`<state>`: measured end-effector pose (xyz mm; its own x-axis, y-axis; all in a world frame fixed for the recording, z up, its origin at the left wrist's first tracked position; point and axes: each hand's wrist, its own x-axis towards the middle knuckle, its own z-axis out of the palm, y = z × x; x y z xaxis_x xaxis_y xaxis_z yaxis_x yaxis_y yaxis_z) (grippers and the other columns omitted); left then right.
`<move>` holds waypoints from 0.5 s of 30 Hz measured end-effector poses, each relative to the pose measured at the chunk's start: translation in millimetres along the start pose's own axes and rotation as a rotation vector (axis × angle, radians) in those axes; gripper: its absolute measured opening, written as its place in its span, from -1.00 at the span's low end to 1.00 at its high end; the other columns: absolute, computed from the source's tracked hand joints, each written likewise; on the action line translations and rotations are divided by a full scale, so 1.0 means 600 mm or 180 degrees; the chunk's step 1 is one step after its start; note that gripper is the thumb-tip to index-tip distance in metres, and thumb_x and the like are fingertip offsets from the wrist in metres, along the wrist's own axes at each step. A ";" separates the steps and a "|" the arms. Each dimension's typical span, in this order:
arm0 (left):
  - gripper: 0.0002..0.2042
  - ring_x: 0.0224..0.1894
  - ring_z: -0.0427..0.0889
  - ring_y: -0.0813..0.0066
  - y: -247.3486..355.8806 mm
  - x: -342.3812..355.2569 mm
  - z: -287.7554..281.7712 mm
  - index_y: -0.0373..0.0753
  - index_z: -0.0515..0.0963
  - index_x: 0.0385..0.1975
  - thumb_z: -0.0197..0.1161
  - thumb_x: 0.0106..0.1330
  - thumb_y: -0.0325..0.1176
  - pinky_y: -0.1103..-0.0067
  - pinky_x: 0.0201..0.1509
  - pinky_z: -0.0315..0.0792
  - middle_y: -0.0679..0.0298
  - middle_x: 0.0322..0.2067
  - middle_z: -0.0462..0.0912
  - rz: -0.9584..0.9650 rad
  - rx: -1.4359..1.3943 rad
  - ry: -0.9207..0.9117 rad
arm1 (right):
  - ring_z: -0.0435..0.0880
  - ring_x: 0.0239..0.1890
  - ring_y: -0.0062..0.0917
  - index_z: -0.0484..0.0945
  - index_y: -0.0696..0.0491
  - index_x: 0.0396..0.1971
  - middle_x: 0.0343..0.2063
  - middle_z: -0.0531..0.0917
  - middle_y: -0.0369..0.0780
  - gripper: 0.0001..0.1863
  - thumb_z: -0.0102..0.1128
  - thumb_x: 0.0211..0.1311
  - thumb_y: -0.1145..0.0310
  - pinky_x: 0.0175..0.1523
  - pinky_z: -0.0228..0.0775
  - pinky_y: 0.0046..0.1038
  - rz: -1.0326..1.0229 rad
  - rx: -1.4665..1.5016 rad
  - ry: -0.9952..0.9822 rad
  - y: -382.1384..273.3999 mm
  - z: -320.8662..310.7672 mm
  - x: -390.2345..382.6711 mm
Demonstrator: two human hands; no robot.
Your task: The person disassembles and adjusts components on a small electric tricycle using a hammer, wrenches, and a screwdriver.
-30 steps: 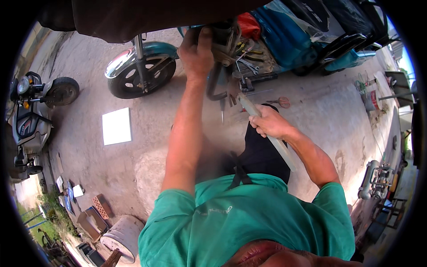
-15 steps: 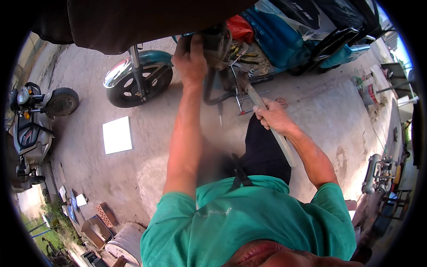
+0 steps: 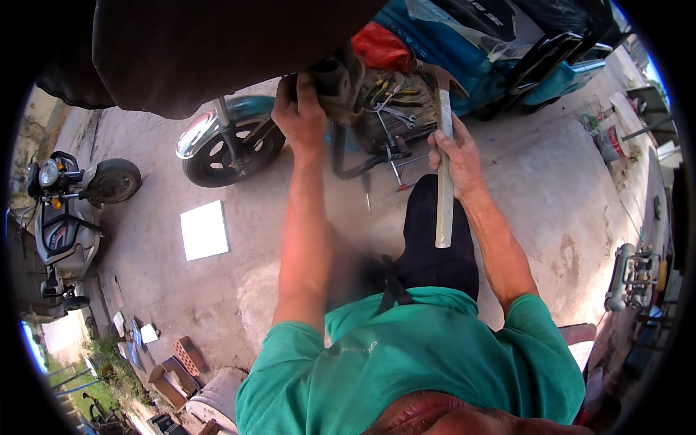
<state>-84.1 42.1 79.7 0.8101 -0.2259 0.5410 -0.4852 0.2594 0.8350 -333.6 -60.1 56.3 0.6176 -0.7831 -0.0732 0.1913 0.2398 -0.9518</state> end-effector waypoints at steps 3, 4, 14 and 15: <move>-0.58 -0.29 0.54 0.43 -0.006 -0.003 0.006 -0.47 0.60 -0.18 0.12 0.51 -0.11 0.51 -0.12 0.43 0.17 -0.36 0.68 0.0021 -0.0007 0.0134 | 0.53 -0.54 -0.64 0.15 0.11 0.51 -0.39 0.57 -0.27 -0.28 0.20 0.41 0.42 -0.45 0.40 -0.56 0.0033 -0.0126 -0.0336 0.011 0.048 0.001; -0.58 -0.30 0.53 0.43 -0.005 -0.005 0.008 -0.47 0.60 -0.19 0.12 0.51 -0.11 0.51 -0.13 0.42 0.17 -0.37 0.68 -0.0022 -0.0052 0.0140 | 0.54 -0.55 -0.63 0.16 0.12 0.50 -0.39 0.58 -0.26 -0.29 0.19 0.41 0.45 -0.45 0.42 -0.54 0.0055 -0.0311 -0.0449 0.015 0.063 -0.002; -0.58 -0.36 0.50 0.44 0.002 -0.006 0.010 -0.46 0.61 -0.26 0.14 0.50 -0.11 0.49 -0.20 0.40 0.18 -0.41 0.66 0.0030 -0.0001 0.0223 | 0.48 -0.55 -0.66 0.43 0.02 0.21 -0.37 0.53 -0.30 -0.61 0.15 0.44 0.33 -0.47 0.34 -0.57 0.0670 0.1242 -0.0145 0.065 0.034 0.003; -0.58 -0.36 0.51 0.44 0.002 -0.006 0.012 -0.45 0.62 -0.25 0.15 0.50 -0.11 0.49 -0.20 0.41 0.18 -0.41 0.66 0.0020 -0.0002 0.0234 | 0.47 -0.55 -0.66 0.45 0.02 0.17 -0.37 0.53 -0.30 -0.65 0.15 0.44 0.33 -0.47 0.34 -0.56 0.0823 0.1381 -0.0109 0.074 0.028 -0.001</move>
<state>-90.0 36.3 79.5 0.8291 -0.1547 0.5373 -0.4901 0.2613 0.8316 -312.7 -39.1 19.0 0.7099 -0.6491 -0.2733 0.3238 0.6455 -0.6917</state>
